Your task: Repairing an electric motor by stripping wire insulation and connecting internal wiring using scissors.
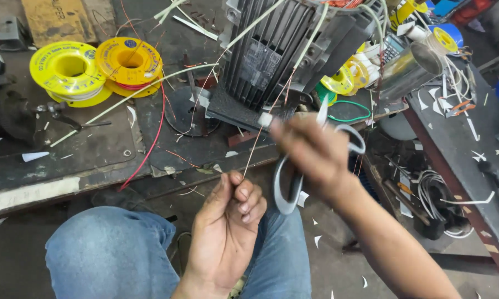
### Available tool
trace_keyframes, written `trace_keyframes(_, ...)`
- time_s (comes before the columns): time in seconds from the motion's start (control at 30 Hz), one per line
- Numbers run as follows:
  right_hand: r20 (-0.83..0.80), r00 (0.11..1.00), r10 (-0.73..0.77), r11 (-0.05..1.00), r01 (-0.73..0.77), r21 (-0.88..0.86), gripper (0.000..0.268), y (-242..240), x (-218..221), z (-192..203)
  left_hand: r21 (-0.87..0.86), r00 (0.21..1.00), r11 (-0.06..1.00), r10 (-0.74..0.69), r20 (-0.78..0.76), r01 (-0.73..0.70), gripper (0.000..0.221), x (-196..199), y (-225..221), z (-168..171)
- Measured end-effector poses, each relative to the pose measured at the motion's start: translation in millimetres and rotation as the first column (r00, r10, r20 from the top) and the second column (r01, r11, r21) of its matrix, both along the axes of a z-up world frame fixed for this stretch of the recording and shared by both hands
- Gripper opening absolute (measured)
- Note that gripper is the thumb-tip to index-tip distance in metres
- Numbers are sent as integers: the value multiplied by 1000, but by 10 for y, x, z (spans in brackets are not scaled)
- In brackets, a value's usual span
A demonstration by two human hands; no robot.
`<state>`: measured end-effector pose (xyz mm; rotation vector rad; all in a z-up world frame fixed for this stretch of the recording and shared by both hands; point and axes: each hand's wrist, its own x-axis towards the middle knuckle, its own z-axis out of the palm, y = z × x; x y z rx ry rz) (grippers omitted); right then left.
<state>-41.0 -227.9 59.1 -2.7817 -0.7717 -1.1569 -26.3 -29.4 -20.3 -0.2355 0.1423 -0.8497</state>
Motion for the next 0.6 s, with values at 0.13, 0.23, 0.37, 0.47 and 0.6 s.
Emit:
trace_keyframes(0.13,20,994,-109,991,107,77,24,130,40,-18,45,1000,999,24,-11,-24,19,-13,-11,-32)
trace_keyframes(0.23,-58,968,243,970,-244,2,15,184,102,16,158,1000,987,8,-13,-6,20,-15,-31,-98)
trace_keyframes(0.37,78,991,-105,993,101,57,16,18,166,8,42,1000,999,15,-15,-15,17,-80,-21,46)
trace_keyframes(0.47,80,996,-45,999,43,23,15,178,120,33,67,1000,998,9,0,-9,18,-38,13,-28)
trace_keyframes(0.6,140,984,-106,994,107,2,25,-229,223,-39,35,999,999,31,25,-32,16,-32,7,57)
